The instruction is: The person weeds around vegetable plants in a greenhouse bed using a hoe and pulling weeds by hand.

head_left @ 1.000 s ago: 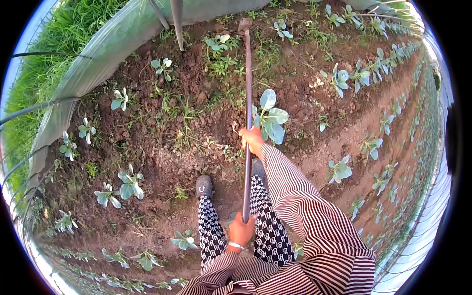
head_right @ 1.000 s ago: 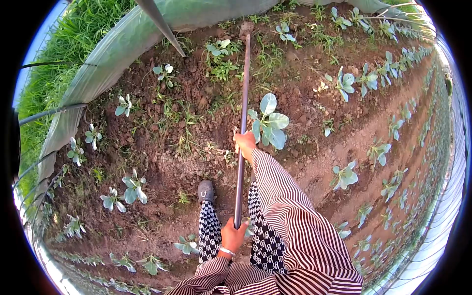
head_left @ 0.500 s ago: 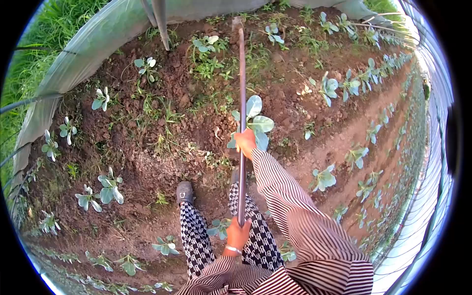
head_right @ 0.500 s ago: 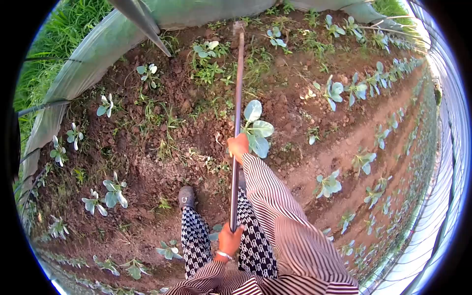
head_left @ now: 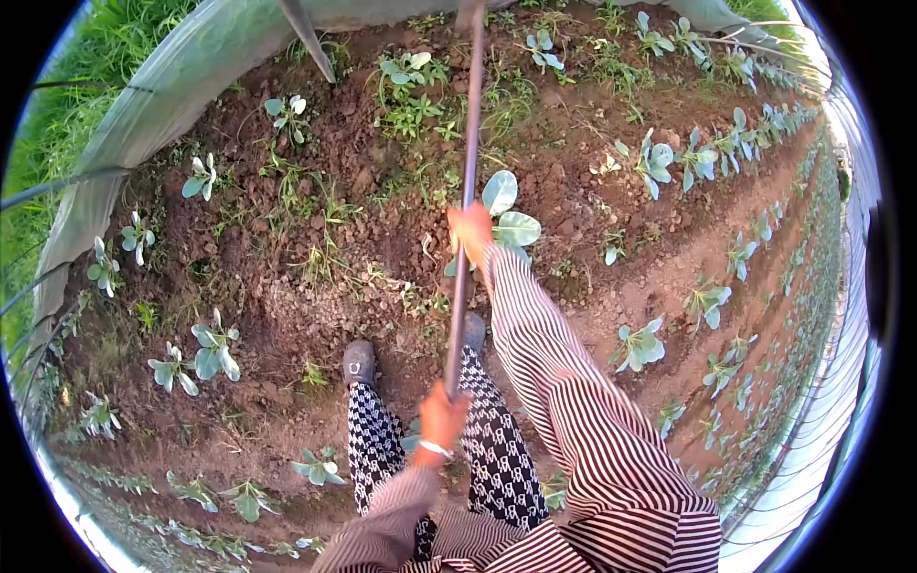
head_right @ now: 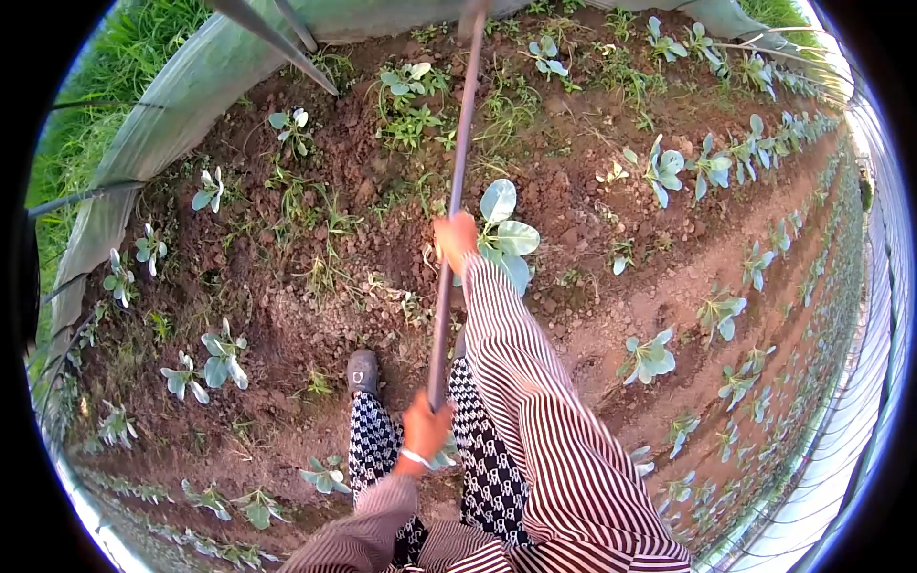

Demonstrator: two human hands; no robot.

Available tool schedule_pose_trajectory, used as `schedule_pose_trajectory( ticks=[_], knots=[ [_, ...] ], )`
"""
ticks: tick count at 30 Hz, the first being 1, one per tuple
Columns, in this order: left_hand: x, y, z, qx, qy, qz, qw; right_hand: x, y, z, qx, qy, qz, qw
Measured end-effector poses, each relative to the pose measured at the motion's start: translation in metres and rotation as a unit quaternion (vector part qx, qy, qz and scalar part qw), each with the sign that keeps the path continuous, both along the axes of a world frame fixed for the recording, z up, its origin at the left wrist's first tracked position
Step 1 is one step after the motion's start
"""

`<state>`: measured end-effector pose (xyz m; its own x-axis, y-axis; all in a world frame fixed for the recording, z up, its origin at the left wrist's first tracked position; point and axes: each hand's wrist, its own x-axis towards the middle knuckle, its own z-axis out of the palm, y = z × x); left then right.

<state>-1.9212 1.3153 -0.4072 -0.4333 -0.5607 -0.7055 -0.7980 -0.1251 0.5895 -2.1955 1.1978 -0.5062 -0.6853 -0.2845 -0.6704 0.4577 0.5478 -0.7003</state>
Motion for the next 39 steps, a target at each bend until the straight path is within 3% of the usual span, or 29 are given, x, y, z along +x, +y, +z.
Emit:
schedule_pose_trajectory(
  ticks=[2,4,6,8,10,15,20,22,23,26,28,31,34,39],
  knots=[
    [0.018,0.053,0.018,0.014,-0.028,0.009,0.999,0.027,0.055,-0.04,0.024,-0.058,0.016,0.998],
    [0.032,0.062,0.051,0.019,-0.06,-0.012,0.998,0.046,0.068,0.003,0.03,-0.113,-0.062,0.991],
    [0.047,0.076,0.076,0.051,-0.105,-0.009,0.993,0.061,0.104,0.002,-0.133,-0.188,-0.051,0.972],
    [0.049,0.083,0.078,0.023,-0.124,-0.029,0.992,0.062,0.103,0.034,-0.082,-0.238,-0.115,0.961],
    [0.05,0.092,0.072,0.016,-0.139,-0.038,0.989,0.061,0.113,0.031,-0.095,-0.264,-0.12,0.952],
    [0.014,0.089,0.023,-0.014,-0.114,-0.027,0.993,0.007,0.088,0.044,-0.161,-0.209,-0.107,0.959],
    [-0.071,0.074,0.054,-0.021,-0.102,-0.004,0.995,-0.057,0.068,0.016,-0.225,-0.194,-0.078,0.952],
    [-0.095,0.074,0.093,-0.006,-0.113,-0.041,0.993,-0.059,0.075,0.008,-0.146,-0.177,-0.055,0.972],
    [-0.084,0.085,0.105,-0.009,-0.115,-0.046,0.992,-0.051,0.089,0.017,-0.163,-0.185,-0.002,0.969],
    [-0.035,0.12,0.148,0.027,-0.158,-0.073,0.984,-0.005,0.14,0.071,-0.168,-0.342,-0.123,0.916],
    [-0.013,0.126,0.163,0.045,-0.182,-0.122,0.975,0.012,0.163,0.087,-0.18,-0.379,-0.199,0.886],
    [-0.009,0.093,0.185,0.075,-0.199,-0.142,0.967,0.015,0.175,0.089,-0.239,-0.388,-0.249,0.855],
    [-0.02,0.03,0.211,0.034,-0.217,-0.213,0.952,0.01,0.161,0.107,-0.29,-0.368,-0.32,0.824],
    [-0.015,-0.045,0.202,-0.029,-0.183,-0.326,0.927,0.019,0.153,0.082,-0.248,-0.38,-0.366,0.812]
  ],
)
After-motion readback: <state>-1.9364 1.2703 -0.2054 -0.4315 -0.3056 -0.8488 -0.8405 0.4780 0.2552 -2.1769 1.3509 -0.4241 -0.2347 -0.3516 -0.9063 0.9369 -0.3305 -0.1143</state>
